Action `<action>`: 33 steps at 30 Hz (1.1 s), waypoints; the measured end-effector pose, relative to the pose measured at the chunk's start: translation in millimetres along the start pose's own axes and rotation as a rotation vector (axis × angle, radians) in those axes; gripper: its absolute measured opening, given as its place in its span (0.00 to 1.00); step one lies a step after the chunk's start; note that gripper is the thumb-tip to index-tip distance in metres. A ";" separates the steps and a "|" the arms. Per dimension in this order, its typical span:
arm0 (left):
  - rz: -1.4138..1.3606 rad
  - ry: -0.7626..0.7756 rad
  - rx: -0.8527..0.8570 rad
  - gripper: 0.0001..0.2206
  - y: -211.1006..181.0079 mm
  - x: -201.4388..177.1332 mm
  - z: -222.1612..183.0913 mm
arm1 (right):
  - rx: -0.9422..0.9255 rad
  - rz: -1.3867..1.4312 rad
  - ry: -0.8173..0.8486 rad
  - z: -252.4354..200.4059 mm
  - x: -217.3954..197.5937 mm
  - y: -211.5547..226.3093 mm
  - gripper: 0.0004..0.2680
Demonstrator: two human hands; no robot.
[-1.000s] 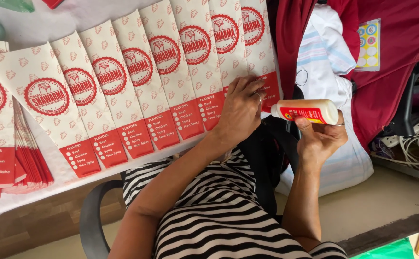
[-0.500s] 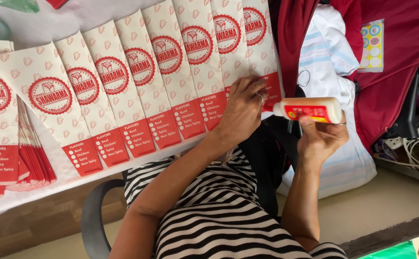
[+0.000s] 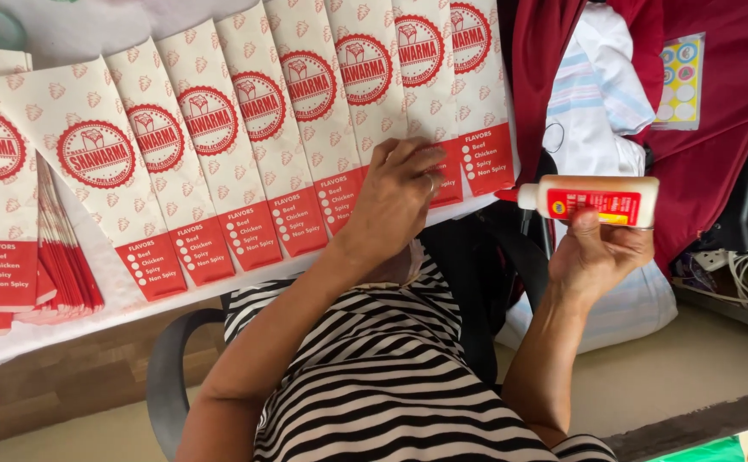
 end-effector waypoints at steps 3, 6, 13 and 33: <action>0.027 0.025 0.019 0.04 0.7 10.3 -10.4 | 0.054 -0.010 -0.006 -6.1 3.8 -7.1 0.13; 0.012 0.053 0.008 0.08 -2.1 15.3 -11.6 | 0.064 -0.079 0.063 -9.0 11.9 -9.2 0.13; -0.037 0.060 -0.047 0.16 -0.7 23.9 -15.2 | -0.012 -0.088 0.229 -16.4 -5.3 -31.1 0.18; -0.039 0.139 -0.062 0.26 -3.2 19.2 -12.1 | 0.021 -0.147 0.299 -36.0 17.9 -35.2 0.18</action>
Point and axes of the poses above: each hand's wrist, its own z-axis towards the middle knuckle, its own x-axis out of the palm, y = z × x, the point moved 6 cm from there along z, towards the middle knuckle, and after that the axes turned 14 degrees about z, right-handed, at the moved point
